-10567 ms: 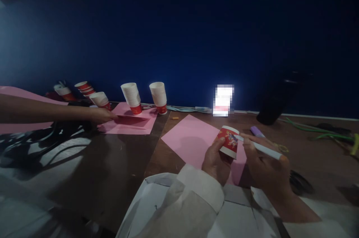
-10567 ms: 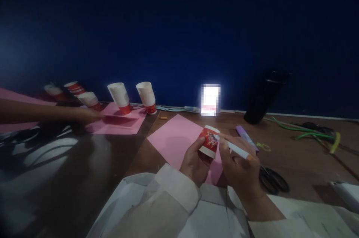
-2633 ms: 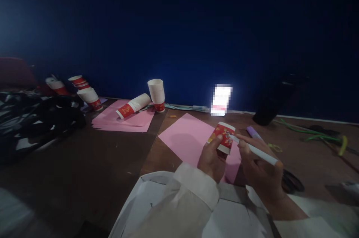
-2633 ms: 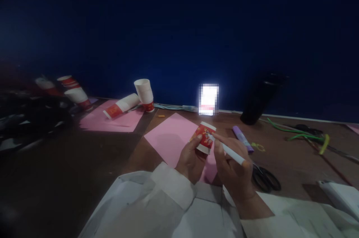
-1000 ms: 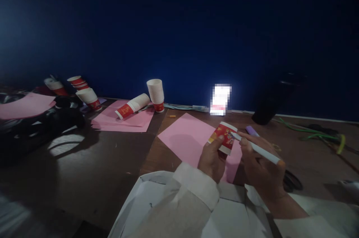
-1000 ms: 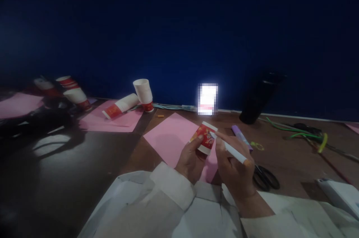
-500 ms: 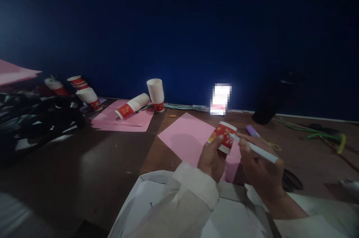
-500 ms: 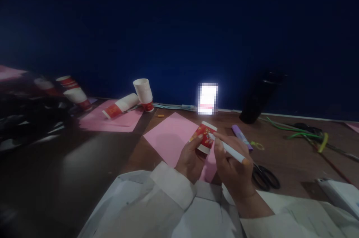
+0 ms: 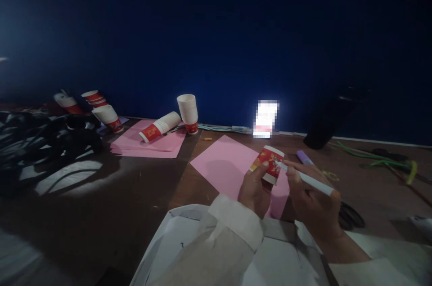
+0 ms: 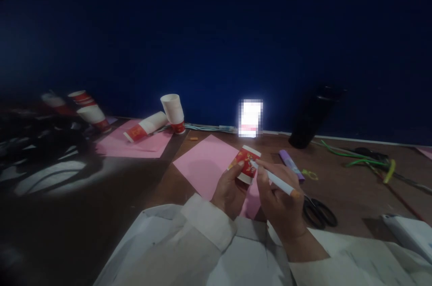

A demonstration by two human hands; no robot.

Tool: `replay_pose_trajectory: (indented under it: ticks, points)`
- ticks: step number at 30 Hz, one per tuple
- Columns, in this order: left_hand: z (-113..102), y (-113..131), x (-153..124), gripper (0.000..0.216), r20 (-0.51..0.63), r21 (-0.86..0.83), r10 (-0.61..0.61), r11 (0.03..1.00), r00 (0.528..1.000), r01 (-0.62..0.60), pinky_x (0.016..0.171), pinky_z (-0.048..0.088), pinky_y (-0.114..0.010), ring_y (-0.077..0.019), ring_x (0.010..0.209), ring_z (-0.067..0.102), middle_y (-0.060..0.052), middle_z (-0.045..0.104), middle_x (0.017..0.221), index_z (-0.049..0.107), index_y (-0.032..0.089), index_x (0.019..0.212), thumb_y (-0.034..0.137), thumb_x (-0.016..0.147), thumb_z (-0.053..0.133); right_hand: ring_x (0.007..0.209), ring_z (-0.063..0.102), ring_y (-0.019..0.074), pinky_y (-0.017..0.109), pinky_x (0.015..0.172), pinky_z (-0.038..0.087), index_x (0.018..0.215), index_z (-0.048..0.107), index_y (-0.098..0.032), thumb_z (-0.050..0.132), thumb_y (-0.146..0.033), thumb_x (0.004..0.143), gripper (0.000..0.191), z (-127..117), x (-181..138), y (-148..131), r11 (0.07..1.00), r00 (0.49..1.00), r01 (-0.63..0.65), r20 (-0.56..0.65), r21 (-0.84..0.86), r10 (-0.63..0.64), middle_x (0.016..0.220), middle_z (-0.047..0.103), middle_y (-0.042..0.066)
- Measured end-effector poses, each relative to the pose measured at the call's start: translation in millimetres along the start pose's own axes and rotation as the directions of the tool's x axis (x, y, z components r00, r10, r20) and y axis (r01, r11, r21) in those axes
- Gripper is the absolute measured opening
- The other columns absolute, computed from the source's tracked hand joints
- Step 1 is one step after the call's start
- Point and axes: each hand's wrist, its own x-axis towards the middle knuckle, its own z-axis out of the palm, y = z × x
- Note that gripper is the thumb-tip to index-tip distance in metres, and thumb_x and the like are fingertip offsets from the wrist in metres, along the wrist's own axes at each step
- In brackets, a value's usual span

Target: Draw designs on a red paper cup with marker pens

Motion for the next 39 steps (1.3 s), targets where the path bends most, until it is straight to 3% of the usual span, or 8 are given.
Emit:
replay_pose_trajectory:
  ticks: [14, 21, 29, 39]
  points:
    - [-3.6, -3.0, 2.9, 0.028, 0.021, 0.001, 0.027, 1.0, 0.999, -0.027, 0.099, 0.049, -0.036, -0.0234, 0.098, 0.07, -0.011, 0.075, 0.099, 0.074, 0.011, 0.098, 0.025, 0.074, 0.077, 0.092, 0.069, 0.0208, 0.041, 0.092, 0.052, 0.102, 0.071, -0.02, 0.06, -0.017, 0.091, 0.016, 2.2, -1.7, 2.8, 0.999, 0.999, 0.031, 0.018, 0.028, -0.032, 0.095, 0.074, 0.005]
    - [0.5, -0.7, 0.0, 0.023, 0.013, 0.012, 0.035, 0.999, 0.999, -0.035, 0.093, 0.05, -0.032, -0.02, 0.089, 0.07, -0.01, 0.075, 0.093, 0.075, 0.011, 0.093, 0.024, 0.075, 0.076, 0.087, 0.068, 0.0191, 0.037, 0.086, 0.053, 0.102, 0.071, -0.019, 0.06, -0.018, 0.091, 0.016, -0.8, 0.0, -0.2, 1.0, 1.0, 0.005, -0.004, 0.027, -0.005, 0.093, 0.074, 0.005]
    - [-1.4, -2.1, 0.6, 0.027, -0.007, 0.076, 0.043, 0.996, 0.999, -0.042, 0.09, 0.05, -0.033, -0.02, 0.085, 0.069, -0.009, 0.074, 0.089, 0.074, 0.011, 0.092, 0.026, 0.07, 0.08, 0.09, 0.069, 0.0195, 0.041, 0.095, 0.052, 0.105, 0.071, -0.018, 0.059, -0.016, 0.091, 0.018, 1.4, 0.0, -2.3, 0.999, 0.999, 0.044, -0.03, 0.021, -0.043, 0.096, 0.075, 0.007]
    - [0.6, 0.8, -2.1, 0.035, -0.008, 0.12, 0.022, 0.993, 1.0, -0.021, 0.097, 0.048, -0.034, -0.0213, 0.094, 0.068, -0.008, 0.074, 0.094, 0.075, 0.014, 0.095, 0.029, 0.066, 0.085, 0.089, 0.068, 0.0204, 0.04, 0.089, 0.053, 0.105, 0.072, -0.02, 0.062, -0.019, 0.09, 0.018, 1.9, -2.2, 4.7, 0.999, 1.0, 0.012, -0.005, 0.031, -0.011, 0.095, 0.074, 0.006]
